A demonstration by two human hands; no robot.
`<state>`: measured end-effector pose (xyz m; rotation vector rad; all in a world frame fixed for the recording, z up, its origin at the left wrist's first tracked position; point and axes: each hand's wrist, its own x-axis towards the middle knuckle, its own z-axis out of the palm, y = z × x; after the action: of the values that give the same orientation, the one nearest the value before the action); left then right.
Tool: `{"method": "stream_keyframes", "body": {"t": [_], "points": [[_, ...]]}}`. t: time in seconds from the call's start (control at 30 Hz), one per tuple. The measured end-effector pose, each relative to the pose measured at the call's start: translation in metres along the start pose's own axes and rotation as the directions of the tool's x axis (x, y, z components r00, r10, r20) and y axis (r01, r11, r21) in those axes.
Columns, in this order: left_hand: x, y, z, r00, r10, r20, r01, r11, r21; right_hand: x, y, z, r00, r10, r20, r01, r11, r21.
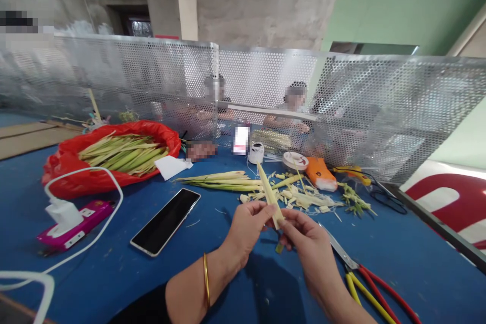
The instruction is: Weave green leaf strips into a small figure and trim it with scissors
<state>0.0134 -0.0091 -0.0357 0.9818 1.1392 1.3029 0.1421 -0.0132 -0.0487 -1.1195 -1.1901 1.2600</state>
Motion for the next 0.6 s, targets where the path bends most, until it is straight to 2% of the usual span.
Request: {"method": "stream_keyframes", "body": {"t": [0.17,0.4,0.5,0.6], "points": [[-0.003,-0.0003,0.0014,0.998,-0.03,-0.063,0.032,0.999,0.03,-0.0017,-0.0006,0.0042,0.999,-0.03,-0.032,0.029,1.0,-0.002],[-0.0013,0.0019,0.0009,0.997,-0.079,0.008,0.079,0.997,0.007,-0.0004,0.0002,0.0014,0.996,-0.051,-0.076,0.051,0.999,0.01],[-0.0032,0.0,0.0008,0.995,-0.104,0.006,0.104,0.995,0.005,-0.0013,0.0035,0.0031,0.995,-0.052,-0.083,0.048,0.997,-0.053],[-0.0018,0.0005,-0.0026,0.994,-0.094,-0.049,0.096,0.994,0.05,-0.0004,0.0034,0.0002,0.996,-0.083,-0.015,0.08,0.983,-0.165]]}}
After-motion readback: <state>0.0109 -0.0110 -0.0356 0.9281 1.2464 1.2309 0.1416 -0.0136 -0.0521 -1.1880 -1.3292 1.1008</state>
